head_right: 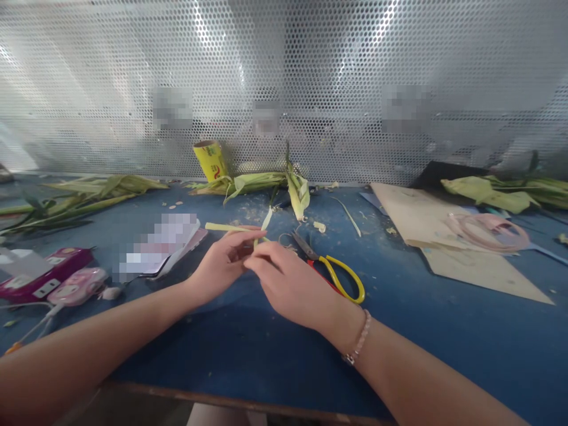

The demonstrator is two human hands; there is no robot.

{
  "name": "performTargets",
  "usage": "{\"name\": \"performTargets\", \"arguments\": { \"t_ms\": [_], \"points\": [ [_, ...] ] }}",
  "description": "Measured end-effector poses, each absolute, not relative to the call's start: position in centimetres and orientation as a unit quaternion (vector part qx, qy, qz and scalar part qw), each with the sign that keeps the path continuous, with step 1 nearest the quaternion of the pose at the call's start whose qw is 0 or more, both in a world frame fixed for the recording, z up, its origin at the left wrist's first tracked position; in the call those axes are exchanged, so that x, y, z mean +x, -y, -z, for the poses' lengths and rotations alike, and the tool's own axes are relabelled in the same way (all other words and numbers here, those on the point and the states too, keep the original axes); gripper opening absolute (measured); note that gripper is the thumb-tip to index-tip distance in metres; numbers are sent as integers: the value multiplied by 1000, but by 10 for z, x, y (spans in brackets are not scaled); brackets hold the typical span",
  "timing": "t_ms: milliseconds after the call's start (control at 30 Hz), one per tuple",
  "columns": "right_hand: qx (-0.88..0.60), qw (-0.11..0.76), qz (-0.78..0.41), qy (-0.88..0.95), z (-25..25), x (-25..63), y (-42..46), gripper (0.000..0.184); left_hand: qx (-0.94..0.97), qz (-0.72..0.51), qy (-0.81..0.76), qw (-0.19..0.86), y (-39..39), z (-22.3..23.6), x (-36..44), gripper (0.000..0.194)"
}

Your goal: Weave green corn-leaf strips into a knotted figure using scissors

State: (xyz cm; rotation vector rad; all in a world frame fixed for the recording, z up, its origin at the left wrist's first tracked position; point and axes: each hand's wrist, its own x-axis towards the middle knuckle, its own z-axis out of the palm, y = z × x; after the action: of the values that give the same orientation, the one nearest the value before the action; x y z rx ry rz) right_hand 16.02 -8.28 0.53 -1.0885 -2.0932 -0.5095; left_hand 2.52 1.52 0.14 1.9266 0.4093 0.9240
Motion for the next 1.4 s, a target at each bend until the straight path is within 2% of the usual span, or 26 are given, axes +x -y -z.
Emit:
{"name": "performTargets", "arguments": {
  "t_ms": [100, 233, 367, 533, 733, 933, 1100, 1300, 1400],
  "points": [
    [-444, 421, 178, 770, -3, 163, 81, 23, 783, -385, -170, 459, -17, 0, 25, 33],
    [-493, 491, 116, 709, -4, 167, 78, 14, 779, -376, -187, 466, -16, 0, 25, 27],
    [-558, 534, -10, 635, -6, 171, 76, 3, 783, -376, -179, 461, -14, -3, 26, 22],
    [-524, 575, -161, 607, -6, 174, 72, 11, 810, -385, -148, 416, -13, -5, 25, 19],
    [-480, 607, -188, 605, -5, 174, 69, 3, 812, -380, -153, 416, -12, -8, 23, 21],
    [-483, 633, -238, 556, -2, 173, 67, 2, 783, -371, -157, 474, -13, -10, 22, 26],
    [-500, 583, -166, 618, -1, 174, 70, 3, 780, -361, -154, 488, -15, -13, 21, 27],
    [-409, 411, 163, 798, 0, 193, 70, 31, 749, -387, -154, 515, -21, -12, 22, 31],
    [-386, 324, 258, 824, -1, 199, 69, 34, 739, -410, -169, 507, -23, -10, 23, 31]
  ]
}}
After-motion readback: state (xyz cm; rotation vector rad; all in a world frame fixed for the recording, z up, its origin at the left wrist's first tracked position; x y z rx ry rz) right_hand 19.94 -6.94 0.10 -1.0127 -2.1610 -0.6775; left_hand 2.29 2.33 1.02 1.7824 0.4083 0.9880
